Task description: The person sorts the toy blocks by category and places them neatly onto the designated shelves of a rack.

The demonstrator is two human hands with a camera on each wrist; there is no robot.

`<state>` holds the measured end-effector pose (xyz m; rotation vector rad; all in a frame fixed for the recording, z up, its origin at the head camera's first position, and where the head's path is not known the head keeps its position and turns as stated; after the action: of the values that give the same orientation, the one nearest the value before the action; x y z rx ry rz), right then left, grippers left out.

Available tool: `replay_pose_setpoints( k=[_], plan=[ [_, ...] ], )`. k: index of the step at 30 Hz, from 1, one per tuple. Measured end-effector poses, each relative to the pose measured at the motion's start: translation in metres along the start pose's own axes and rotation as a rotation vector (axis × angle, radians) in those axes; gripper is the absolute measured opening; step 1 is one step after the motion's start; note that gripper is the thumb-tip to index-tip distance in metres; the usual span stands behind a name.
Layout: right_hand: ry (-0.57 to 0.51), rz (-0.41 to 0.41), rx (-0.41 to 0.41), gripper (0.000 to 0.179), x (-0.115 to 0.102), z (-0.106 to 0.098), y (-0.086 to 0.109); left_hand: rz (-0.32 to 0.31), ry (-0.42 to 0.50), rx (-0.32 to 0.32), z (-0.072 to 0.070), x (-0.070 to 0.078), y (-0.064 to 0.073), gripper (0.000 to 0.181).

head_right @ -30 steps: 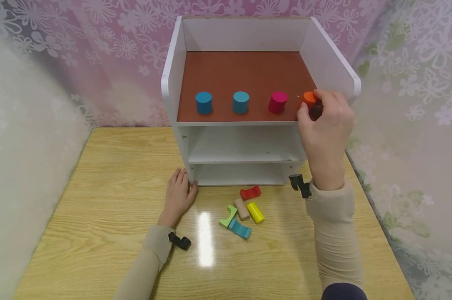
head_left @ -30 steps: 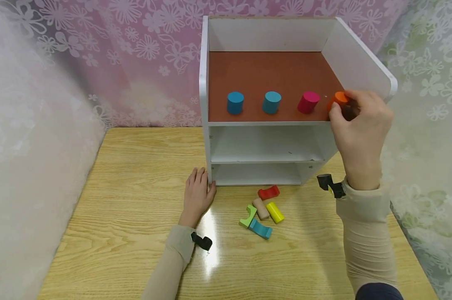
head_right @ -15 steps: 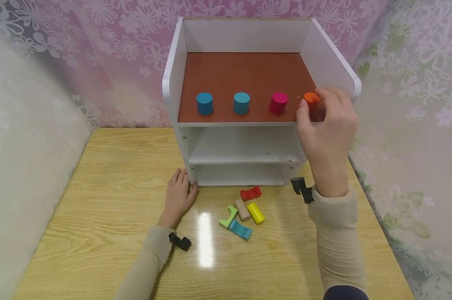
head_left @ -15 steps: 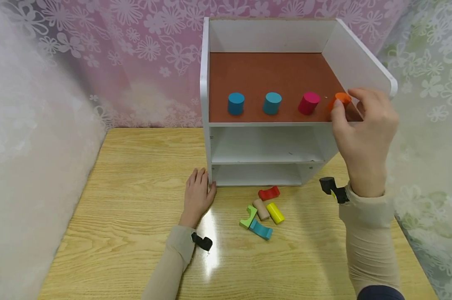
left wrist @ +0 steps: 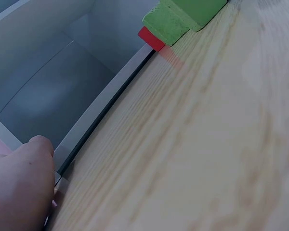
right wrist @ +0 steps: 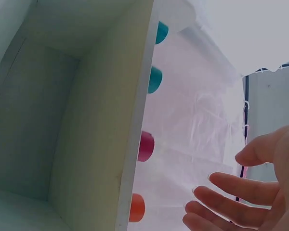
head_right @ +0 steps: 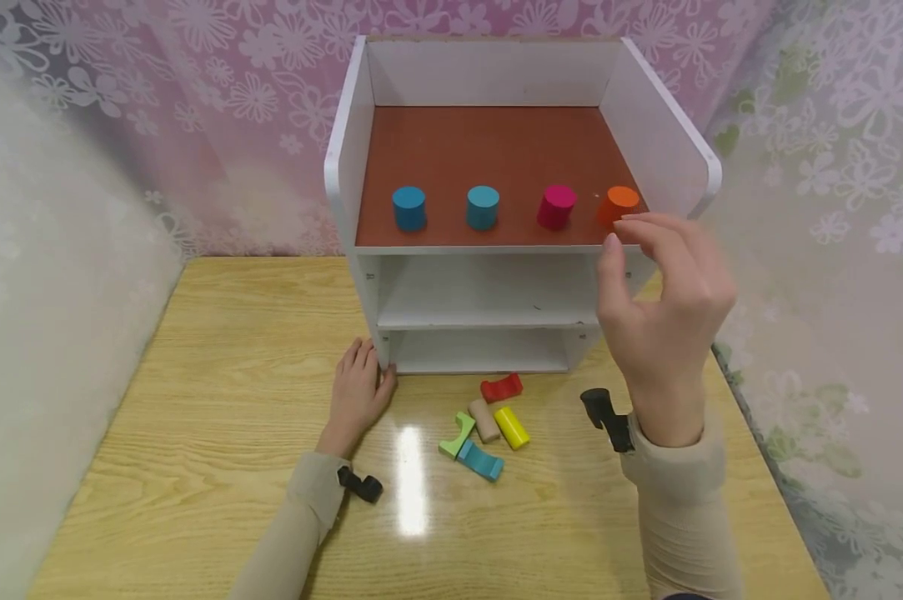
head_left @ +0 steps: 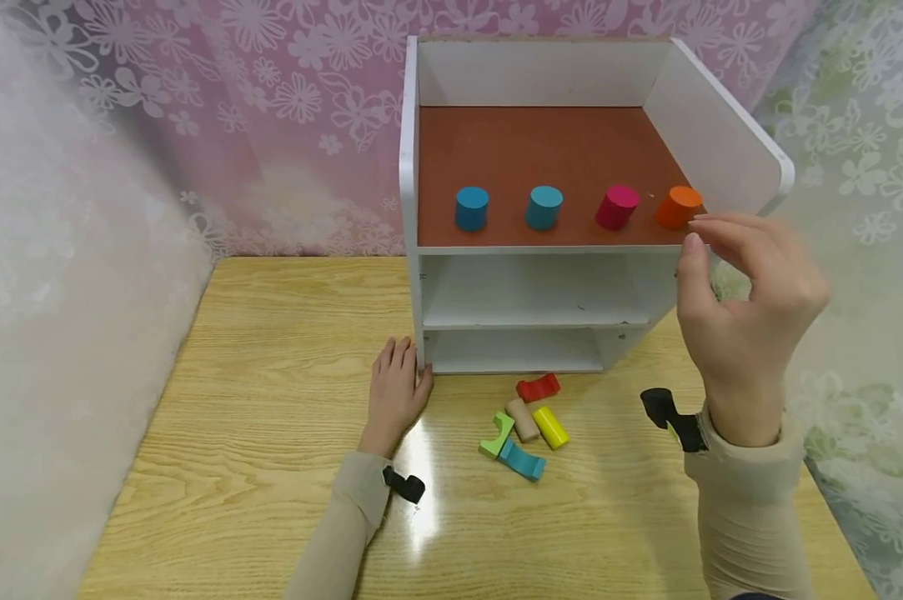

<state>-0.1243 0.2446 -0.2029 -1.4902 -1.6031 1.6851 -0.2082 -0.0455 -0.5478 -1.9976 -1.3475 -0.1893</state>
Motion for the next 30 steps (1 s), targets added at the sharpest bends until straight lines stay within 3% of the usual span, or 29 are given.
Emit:
replay_pose_setpoints(
  k=[8,18,30],
  plan=[
    [-0.162,-0.030,-0.088,0.016,-0.007,-0.007,0.016,-0.003,0.010,0.000,0.000,0.000,0.000,0.045],
    [-0.303,-0.084,-0.353,0.013,-0.020,-0.008,0.049,-0.022,-0.003,-0.020,0.002,-0.001,0.000,0.046],
    [-0.320,-0.037,-0.494,0.012,-0.001,-0.005,0.085,-0.019,-0.006,-0.018,0.001,-0.002,0.000,0.046]
  ],
)
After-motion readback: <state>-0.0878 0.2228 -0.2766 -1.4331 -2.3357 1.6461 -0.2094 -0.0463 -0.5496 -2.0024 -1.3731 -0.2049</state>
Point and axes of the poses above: each hand's wrist, its own y-axis away from the middle knuckle, its own z-axis out of the palm, x = y × z, the point moved 5 cm from there along -y, towards the middle knuckle, and after that the axes turned 9 degrees about y, right-handed, at the moved point
